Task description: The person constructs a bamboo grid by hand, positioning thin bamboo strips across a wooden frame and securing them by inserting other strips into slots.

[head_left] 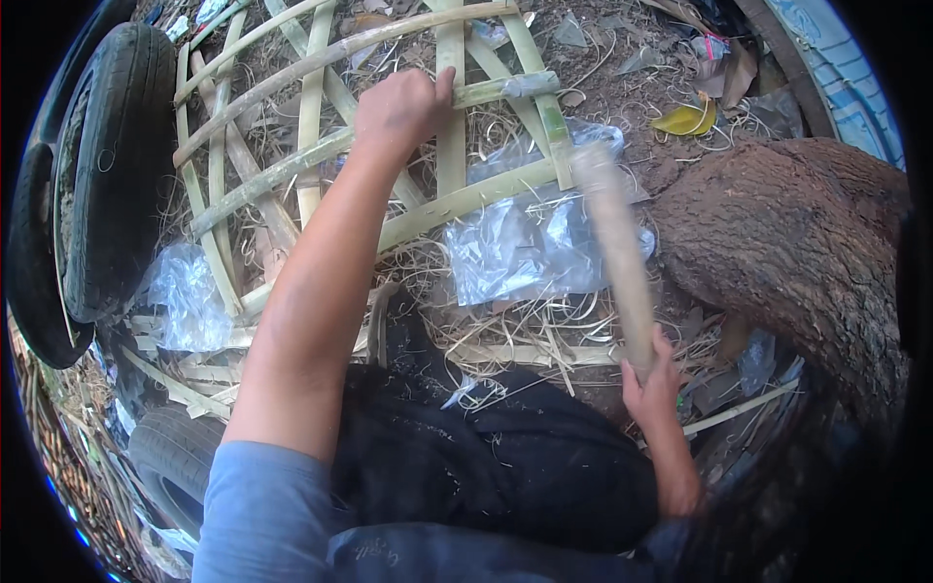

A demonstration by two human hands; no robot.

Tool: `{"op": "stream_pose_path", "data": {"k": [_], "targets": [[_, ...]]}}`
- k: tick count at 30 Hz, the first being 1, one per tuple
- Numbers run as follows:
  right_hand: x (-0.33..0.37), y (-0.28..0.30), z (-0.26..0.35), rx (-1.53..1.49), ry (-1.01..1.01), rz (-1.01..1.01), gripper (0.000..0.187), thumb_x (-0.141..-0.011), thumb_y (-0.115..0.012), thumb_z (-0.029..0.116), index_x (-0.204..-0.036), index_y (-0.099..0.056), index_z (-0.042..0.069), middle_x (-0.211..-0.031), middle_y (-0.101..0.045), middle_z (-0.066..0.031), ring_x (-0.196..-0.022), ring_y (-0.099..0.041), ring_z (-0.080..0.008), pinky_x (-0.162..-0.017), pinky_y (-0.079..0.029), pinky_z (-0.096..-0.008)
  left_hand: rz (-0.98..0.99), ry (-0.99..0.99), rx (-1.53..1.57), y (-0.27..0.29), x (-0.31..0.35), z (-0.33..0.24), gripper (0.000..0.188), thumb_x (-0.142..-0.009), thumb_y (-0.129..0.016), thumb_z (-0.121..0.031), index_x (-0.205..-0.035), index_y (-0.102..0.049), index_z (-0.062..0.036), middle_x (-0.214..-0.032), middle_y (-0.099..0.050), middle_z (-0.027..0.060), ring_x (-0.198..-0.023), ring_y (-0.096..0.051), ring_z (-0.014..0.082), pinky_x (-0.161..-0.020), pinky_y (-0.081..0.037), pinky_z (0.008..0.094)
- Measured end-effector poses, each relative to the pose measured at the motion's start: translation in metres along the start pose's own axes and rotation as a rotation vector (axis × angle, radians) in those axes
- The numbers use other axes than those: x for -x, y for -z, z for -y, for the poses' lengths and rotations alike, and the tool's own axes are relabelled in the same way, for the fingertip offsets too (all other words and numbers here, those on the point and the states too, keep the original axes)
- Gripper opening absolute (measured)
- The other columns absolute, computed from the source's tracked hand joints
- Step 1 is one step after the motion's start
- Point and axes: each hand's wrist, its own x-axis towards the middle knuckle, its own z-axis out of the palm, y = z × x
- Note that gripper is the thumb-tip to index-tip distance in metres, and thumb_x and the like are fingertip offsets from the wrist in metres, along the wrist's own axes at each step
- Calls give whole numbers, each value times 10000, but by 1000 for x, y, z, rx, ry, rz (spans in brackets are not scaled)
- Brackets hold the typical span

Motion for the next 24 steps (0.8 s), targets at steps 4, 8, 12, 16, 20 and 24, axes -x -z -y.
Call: {"op": "stream_pose_path", "data": {"k": [4,8,12,16,20,24], "targets": [[-1,-3,6,-53,48,-68,660,-804,-699,88,-1358,-366,-43,-1147,-557,-318,-1049,-570,-495,-898,-463,-504,18,76,40,0,-1,0,683,-951,-390,-577,-860,-700,24,-939,-674,274,-943,-646,426,-854,-497,485],[-21,-2,40,-99,240,-43,693,-780,-718,69,-1362,-353,-24,-1129,-571,-301,-970,-618,-474,-823,-515,-486,145,48,97,10,-10,11,673,-942,-409,-588,-954,-702,18,-955,-696,227,-933,-666,389,-856,-512,458],[-21,-1,56,-312,515,-117,692,-772,-716,33,-1367,-362,30,-1096,-571,-282,-924,-613,-445,-803,-487,-492,67,-372,-7,30,2,32,499,-958,-449,-518,-965,-635,-55,-876,-688,172,-884,-660,354,-784,-493,477],[-26,-8,51,-48,357,134,726,-733,-747,29,-1360,-383,65,-1097,-579,-268,-860,-619,-451,-744,-508,-488,53,-448,-151,24,19,67,472,-977,-425,-500,-983,-665,-93,-981,-681,128,-1005,-607,318,-875,-444,462],[-14,-15,61,-151,416,-29,692,-746,-723,35,-1356,-400,80,-1088,-582,-226,-863,-617,-437,-701,-511,-498,39,-443,-190,20,21,72,469,-989,-407,-480,-1000,-681,-99,-1073,-666,101,-1120,-532,296,-943,-386,453],[-23,-10,65,97,279,252,641,-762,-729,79,-1331,-434,79,-1057,-586,-189,-834,-633,-396,-681,-534,-453,-44,-487,-139,19,22,76,456,-994,-411,-469,-913,-647,-87,-979,-649,93,-1042,-523,299,-913,-389,449]]}}
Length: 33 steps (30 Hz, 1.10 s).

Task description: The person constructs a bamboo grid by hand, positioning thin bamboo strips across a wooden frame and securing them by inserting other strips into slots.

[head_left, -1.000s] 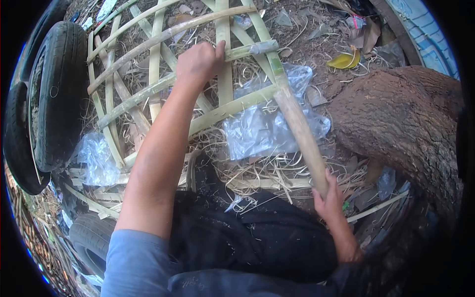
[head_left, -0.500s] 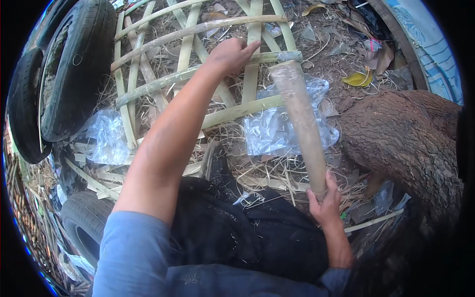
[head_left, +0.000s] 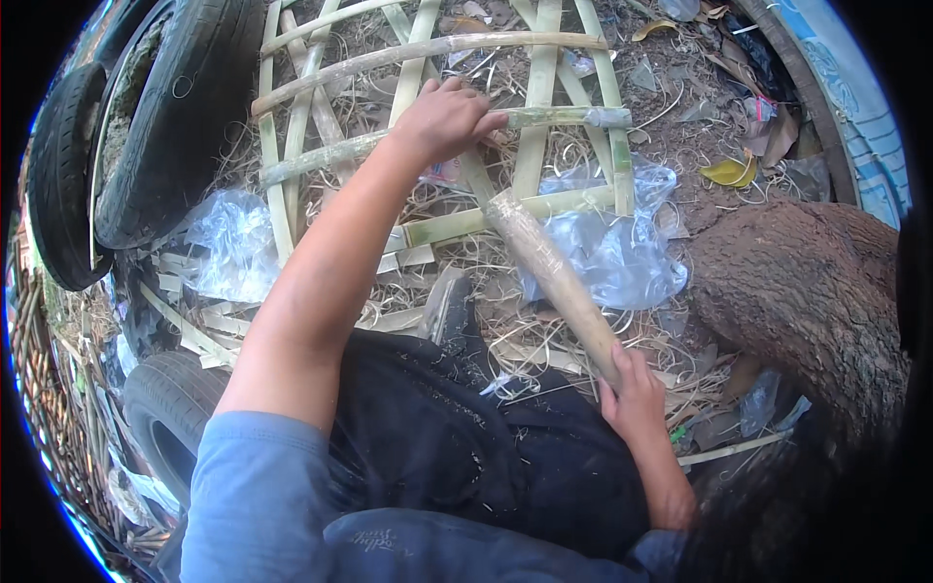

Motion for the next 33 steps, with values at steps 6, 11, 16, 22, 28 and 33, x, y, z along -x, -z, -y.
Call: {"op": "stream_pose_path", "data": {"k": [6,11,16,22,28,33], "targets": [[13,-14,-9,-61,193,-179,636,-744,-741,76,-1295,-425,94,-1070,-584,-219,-848,-635,-413,-683,-534,-471,17,-24,5,-7,-5,1,504,-985,-420,-493,-870,-707,-95,-969,-693,63,-1058,-547,268,-929,-386,433],[20,-17,8,-291,198,-273,633,-755,-714,8,-1323,-445,79,-1096,-587,-248,-889,-634,-448,-733,-533,-466,26,-18,-12,-12,-4,4,517,-984,-413,-506,-869,-702,-92,-976,-685,60,-1031,-543,262,-922,-381,426],[1,-10,-2,-87,51,-35,746,-738,-744,40,-1359,-342,128,-1056,-575,-249,-825,-638,-431,-656,-528,-486,35,2,-18,-12,2,5,499,-990,-404,-497,-912,-689,-96,-980,-677,59,-1056,-528,269,-945,-361,437],[2,-13,-12,-54,-11,-67,720,-741,-740,44,-1355,-372,121,-1052,-579,-238,-820,-630,-446,-655,-527,-484,-6,-18,43,-13,-5,6,488,-992,-412,-493,-921,-682,-93,-975,-670,67,-1049,-525,270,-941,-354,431],[-2,-8,5,-97,-74,10,644,-764,-718,46,-1336,-422,71,-1112,-584,-226,-898,-629,-439,-723,-527,-478,21,-7,22,-10,-5,10,499,-986,-413,-509,-898,-679,-97,-959,-667,73,-1045,-518,277,-911,-352,435],[9,-12,1,-167,154,-165,624,-756,-729,60,-1305,-434,62,-1083,-580,-219,-845,-629,-442,-689,-527,-485,67,3,-11,-12,-3,9,482,-986,-413,-508,-908,-680,-115,-974,-671,65,-1031,-519,278,-900,-347,433]]}}
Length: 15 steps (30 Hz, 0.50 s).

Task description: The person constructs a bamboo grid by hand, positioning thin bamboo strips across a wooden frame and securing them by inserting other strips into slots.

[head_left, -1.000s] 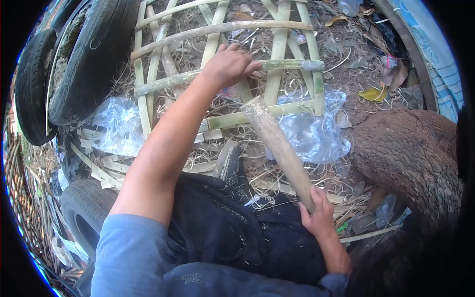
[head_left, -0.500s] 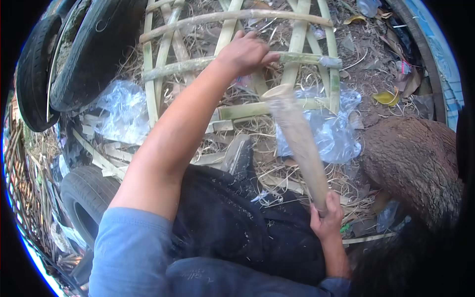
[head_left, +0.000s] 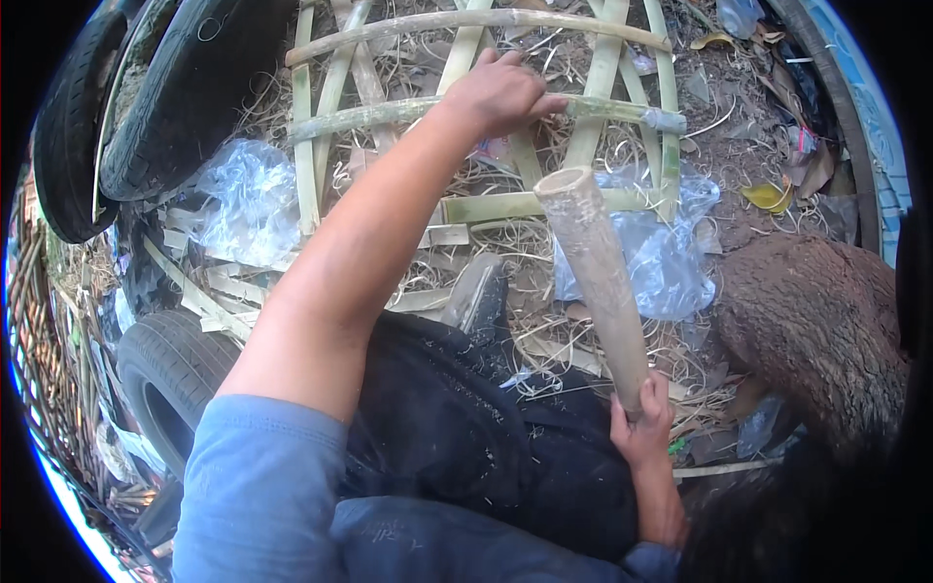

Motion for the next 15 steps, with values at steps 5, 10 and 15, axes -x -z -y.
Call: {"op": "stream_pose_path", "data": {"k": [5,10,15], "targets": [[0,13,0,60,-31,23,739,-709,-766,47,-1344,-387,63,-1100,-579,-254,-893,-634,-452,-728,-539,-476,-24,-24,14,-2,-10,-8,454,-983,-431,-489,-925,-681,-114,-978,-666,52,-1015,-513,275,-899,-342,436],[-22,31,20,-168,-244,-174,698,-769,-727,74,-1361,-368,-15,-1128,-615,-245,-987,-656,-363,-869,-503,-420,-105,-9,-30,-1,5,2,417,-973,-459,-470,-926,-632,-94,-971,-654,85,-1022,-516,284,-874,-350,443],[-48,51,19,-211,-406,-240,682,-773,-745,94,-1353,-405,-20,-1102,-632,-202,-994,-648,-278,-886,-493,-391,-189,188,-223,26,26,-42,450,-953,-499,-466,-1130,-569,-58,-1128,-604,129,-1098,-518,292,-913,-365,456]]}}
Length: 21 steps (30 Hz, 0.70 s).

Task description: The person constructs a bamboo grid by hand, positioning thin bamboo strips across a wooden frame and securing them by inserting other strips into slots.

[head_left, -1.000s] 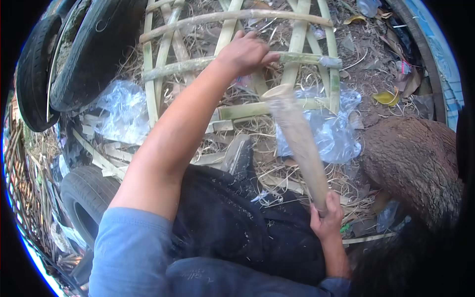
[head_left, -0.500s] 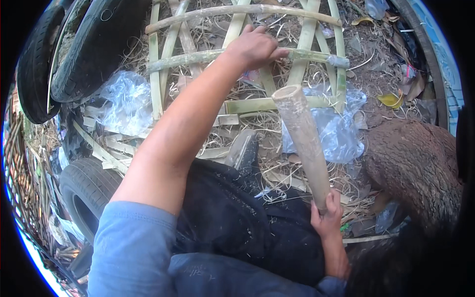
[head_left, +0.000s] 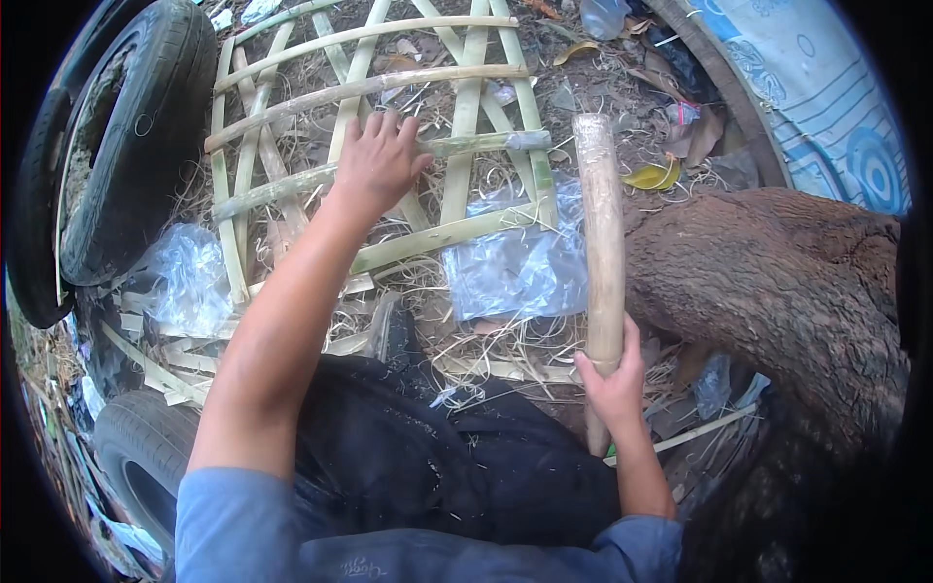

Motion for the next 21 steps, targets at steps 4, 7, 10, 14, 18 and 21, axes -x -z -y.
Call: {"op": "stream_pose_path", "data": {"k": [4,7,10,14,18,21], "targets": [[-22,14,-5,-116,-87,-60,661,-823,-709,105,-1385,-381,-15,-1139,-628,-226,-1024,-647,-300,-900,-492,-388,60,61,154,82,25,-57,555,-914,-576,-435,-1284,-483,-32,-1228,-549,156,-1196,-496,304,-1006,-355,462],[-45,-13,-15,7,51,-132,628,-860,-685,158,-1388,-385,0,-1137,-630,-256,-1043,-651,-365,-862,-509,-397,115,108,279,97,57,-69,638,-882,-633,-400,-1352,-427,-21,-1337,-488,213,-1301,-429,348,-1081,-309,482],[-52,-31,-9,-31,62,-141,627,-861,-683,166,-1385,-385,-6,-1138,-626,-268,-1041,-653,-367,-851,-511,-398,200,189,337,65,51,-63,736,-866,-651,-392,-1422,-342,-23,-1460,-361,259,-1413,-292,379,-1155,-213,512],[-46,-43,4,-373,-31,-211,493,-926,-612,148,-1348,-397,9,-987,-621,-139,-763,-629,-180,-681,-528,-306,161,192,259,29,17,-56,827,-851,-658,-411,-1477,-269,-35,-1542,-253,233,-1474,-155,345,-1161,-144,578],[-48,-48,24,-817,-457,-223,498,-951,-575,171,-1371,-342,41,-919,-585,-105,-590,-593,-160,-455,-519,-311,184,260,142,-5,19,-35,791,-854,-621,-382,-1477,-267,-48,-1542,-270,206,-1471,-172,337,-1154,-89,617],[-39,-58,8,-668,-471,-151,554,-928,-611,147,-1387,-319,43,-886,-575,-98,-580,-599,-159,-464,-524,-308,254,252,165,-14,16,-32,732,-801,-536,-171,-1475,-268,-71,-1507,-321,164,-1451,-216,320,-1154,-81,625]]}}
